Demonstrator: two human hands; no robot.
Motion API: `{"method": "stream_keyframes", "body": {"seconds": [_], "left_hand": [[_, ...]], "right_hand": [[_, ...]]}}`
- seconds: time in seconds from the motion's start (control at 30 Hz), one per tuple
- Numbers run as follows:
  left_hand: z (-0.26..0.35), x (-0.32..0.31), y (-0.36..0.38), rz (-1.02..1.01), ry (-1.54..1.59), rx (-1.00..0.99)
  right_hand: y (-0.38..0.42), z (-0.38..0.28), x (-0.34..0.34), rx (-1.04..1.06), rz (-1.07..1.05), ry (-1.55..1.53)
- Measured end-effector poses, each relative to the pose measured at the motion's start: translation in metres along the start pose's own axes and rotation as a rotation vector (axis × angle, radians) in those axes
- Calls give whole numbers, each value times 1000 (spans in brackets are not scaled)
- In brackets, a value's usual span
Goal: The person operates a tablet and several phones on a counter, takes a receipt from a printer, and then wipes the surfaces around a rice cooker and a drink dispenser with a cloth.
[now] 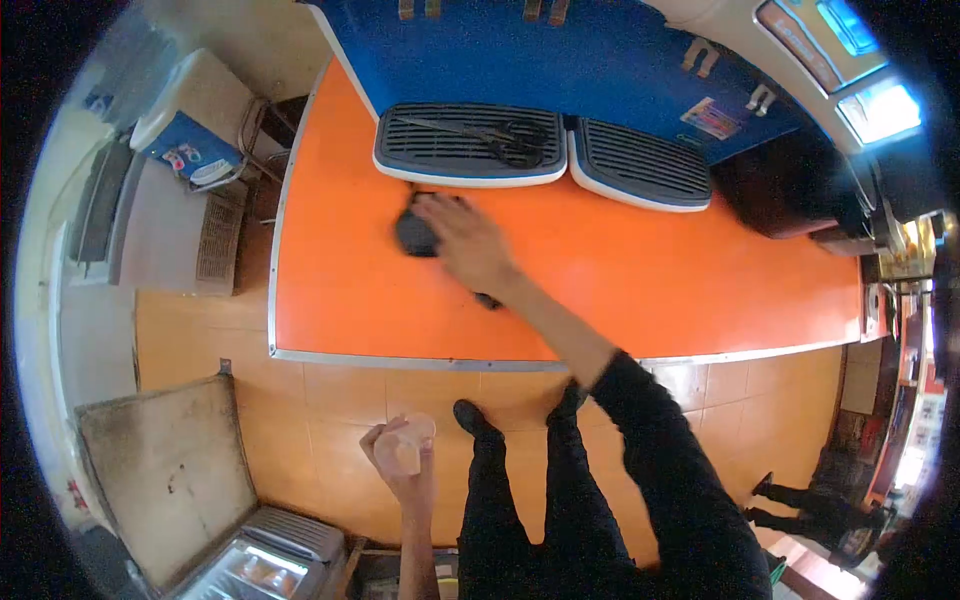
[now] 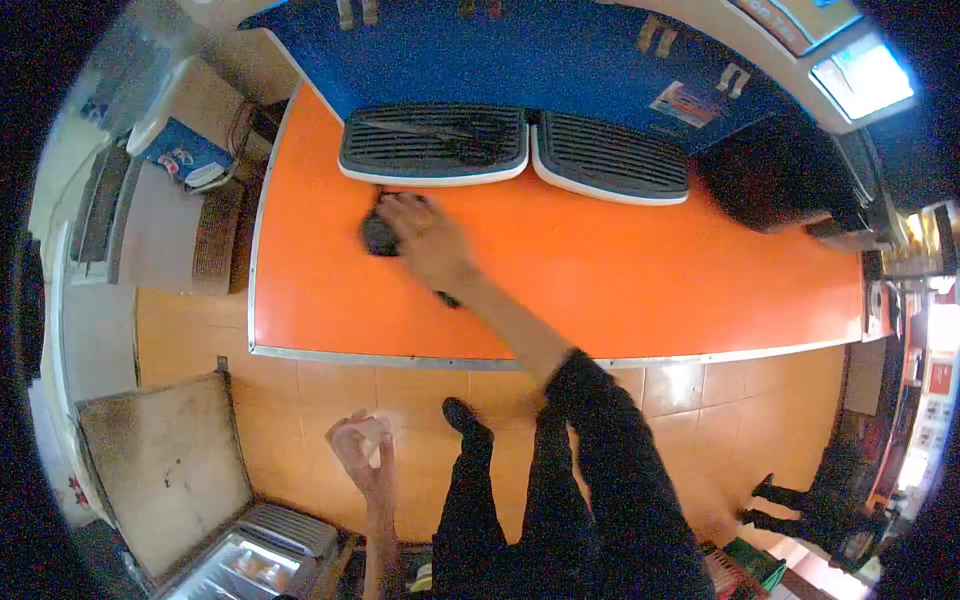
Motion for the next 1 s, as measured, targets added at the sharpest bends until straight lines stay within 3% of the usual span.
{"method": "stream_keyframes", "body": {"seconds": [0.03,0.07,0.1,0.13,0.17,0.2,0.23,0.3,0.33,0.4,0.5,0.67,0.73,1.0], "left_hand": [[-5,5,-4,34,-6,18],[-11,7,-8,33,1,15],[-18,7,-12,21,7,26],[-22,11,-16,10,8,41],[-18,13,-23,19,6,45],[-8,15,-33,84,119,4],[-2,20,-41,154,230,-39],[-11,26,-52,173,159,-45],[-13,28,-58,167,96,-53],[-7,32,-77,171,80,-64],[-7,33,-95,161,-5,-90],[-11,31,-102,164,-151,-130],[-7,32,-102,158,-311,-80],[-11,33,-102,153,-342,-35]], "right_hand": [[20,26,12,-100,-40,-16],[55,51,32,-170,1,176],[97,84,50,-121,122,332],[141,132,62,-436,13,389],[185,165,84,-476,54,389],[212,167,118,-556,90,226],[248,183,132,-721,56,292],[293,184,142,-689,209,337],[293,171,133,-671,205,327],[296,155,117,-847,192,376],[256,102,99,-771,153,302],[214,67,85,-718,91,221],[209,66,85,-719,79,215],[191,67,77,-717,119,192]]}}
Point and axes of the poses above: each hand's wrist, its own y-axis away from the middle knuckle, its own x-axis out of the back of the hand, z = x × y, the point moved 8 cm from there along -y, towards the middle knuckle, and after that the axes turned 11 degrees about -z, right-handed, at the moved point
